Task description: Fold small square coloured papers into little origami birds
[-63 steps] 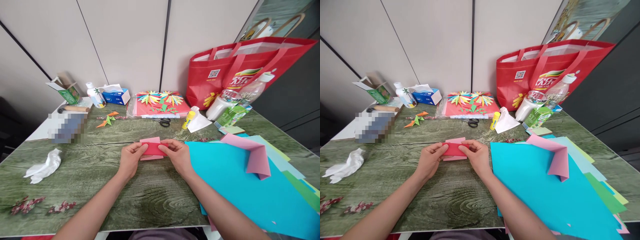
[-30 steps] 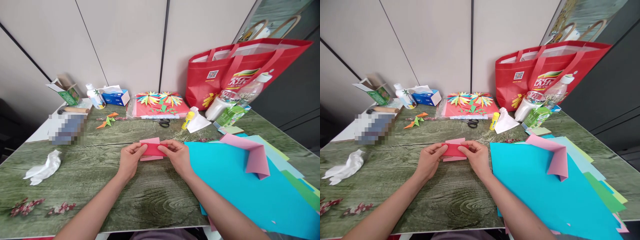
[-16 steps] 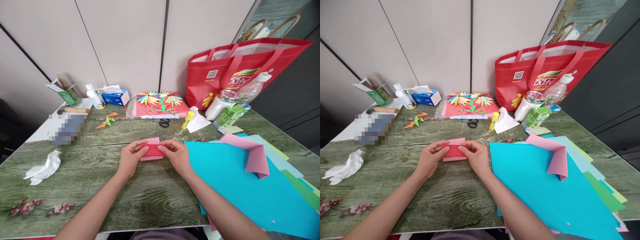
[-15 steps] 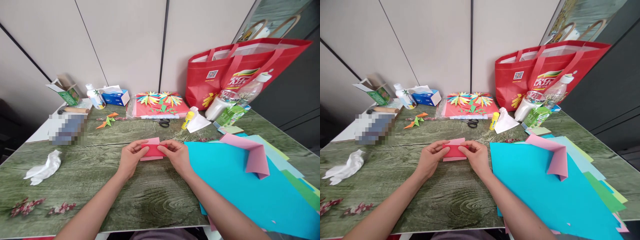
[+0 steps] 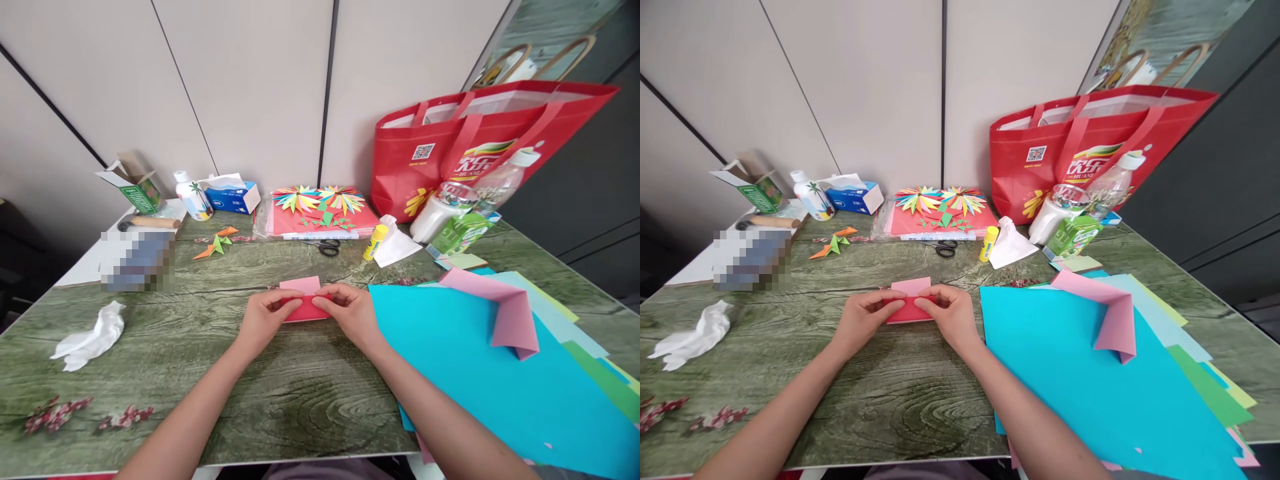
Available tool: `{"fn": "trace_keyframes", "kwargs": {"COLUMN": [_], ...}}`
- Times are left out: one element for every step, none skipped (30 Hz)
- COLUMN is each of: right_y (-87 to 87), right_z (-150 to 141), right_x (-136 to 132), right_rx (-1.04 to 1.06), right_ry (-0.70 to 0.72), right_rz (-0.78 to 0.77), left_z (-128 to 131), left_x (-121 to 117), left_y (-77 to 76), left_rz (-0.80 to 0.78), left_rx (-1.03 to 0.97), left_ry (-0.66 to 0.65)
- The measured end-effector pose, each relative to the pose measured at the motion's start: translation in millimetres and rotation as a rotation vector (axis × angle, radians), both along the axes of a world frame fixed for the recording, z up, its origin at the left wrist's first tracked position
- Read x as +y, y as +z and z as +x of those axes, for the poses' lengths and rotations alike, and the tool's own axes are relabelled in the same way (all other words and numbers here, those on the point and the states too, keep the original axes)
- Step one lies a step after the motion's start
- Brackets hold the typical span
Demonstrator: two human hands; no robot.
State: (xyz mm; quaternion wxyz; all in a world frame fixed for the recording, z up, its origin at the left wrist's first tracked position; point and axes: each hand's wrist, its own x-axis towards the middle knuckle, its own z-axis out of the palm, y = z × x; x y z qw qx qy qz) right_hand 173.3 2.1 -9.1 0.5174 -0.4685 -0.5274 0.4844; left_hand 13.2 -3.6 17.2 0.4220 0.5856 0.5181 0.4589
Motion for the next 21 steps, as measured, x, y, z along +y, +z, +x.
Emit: {"fn": "trace_keyframes", "kwargs": {"right_y": [-0.8,-1.6,-2.3,-2.9,-3.1,-3.0,-2.5,-1.5,-0.3,1.2,2.7,4.2,5.5,6.5,7.3,7.7,7.9,8.0,7.9,7.8,7.6], "right_z": [0,0,0,0,0,0,0,0,0,0,0,0,0,0,0,0,-1,-1,-1,-2,-2], "right_x": [0,1,1,2,2,2,2,1,1,0,-1,-2,-2,-3,-3,-3,-3,-3,-3,-3,-3], "right_rx": [-0.004,-0.008,-0.012,-0.02,-0.031,-0.046,-0.062,-0.08,-0.1,-0.127,-0.161,-0.201,-0.241,-0.273,-0.293,-0.3,-0.299,-0.295,-0.288,-0.277,-0.259], "right_ry": [0.002,0.004,0.009,0.014,0.023,0.033,0.047,0.067,0.09,0.111,0.126,0.132,0.13,0.119,0.108,0.105,0.107,0.112,0.119,0.125,0.132], "right_rz": [0.001,0.002,0.001,0.001,0.002,0.006,0.012,0.019,0.025,0.034,0.046,0.061,0.075,0.089,0.099,0.102,0.101,0.098,0.092,0.079,0.058], "left_z": [0,1,1,1,2,2,3,3,3,3,3,3,3,3,3,3,3,3,3,3,3], "left_x": [0,0,0,0,0,0,-1,-1,-1,-1,-2,-2,-3,-3,-3,-4,-4,-4,-4,-4,-4], "left_y": [0.3,0.5,0.7,0.6,0.2,-0.4,-1.3,-2.3,-3.4,-4.5,-5.4,-6.1,-6.6,-7.0,-7.1,-7.3,-7.5,-7.7,-7.9,-8.2,-8.4], "left_rz": [-0.017,-0.032,-0.041,-0.044,-0.045,-0.044,-0.042,-0.04,-0.035,-0.028,-0.018,-0.007,0.001,0.007,0.01,0.009,0.007,0.003,0.002,0.003,0.006], "left_rx": [-0.016,-0.032,-0.046,-0.057,-0.064,-0.066,-0.066,-0.064,-0.06,-0.056,-0.052,-0.048,-0.048,-0.052,-0.06,-0.069,-0.077,-0.084,-0.087,-0.088,-0.086], "left_ry": [-0.001,-0.002,0.002,0.01,0.02,0.031,0.044,0.055,0.066,0.076,0.086,0.096,0.103,0.106,0.106,0.102,0.096,0.09,0.087,0.086,0.088]}}
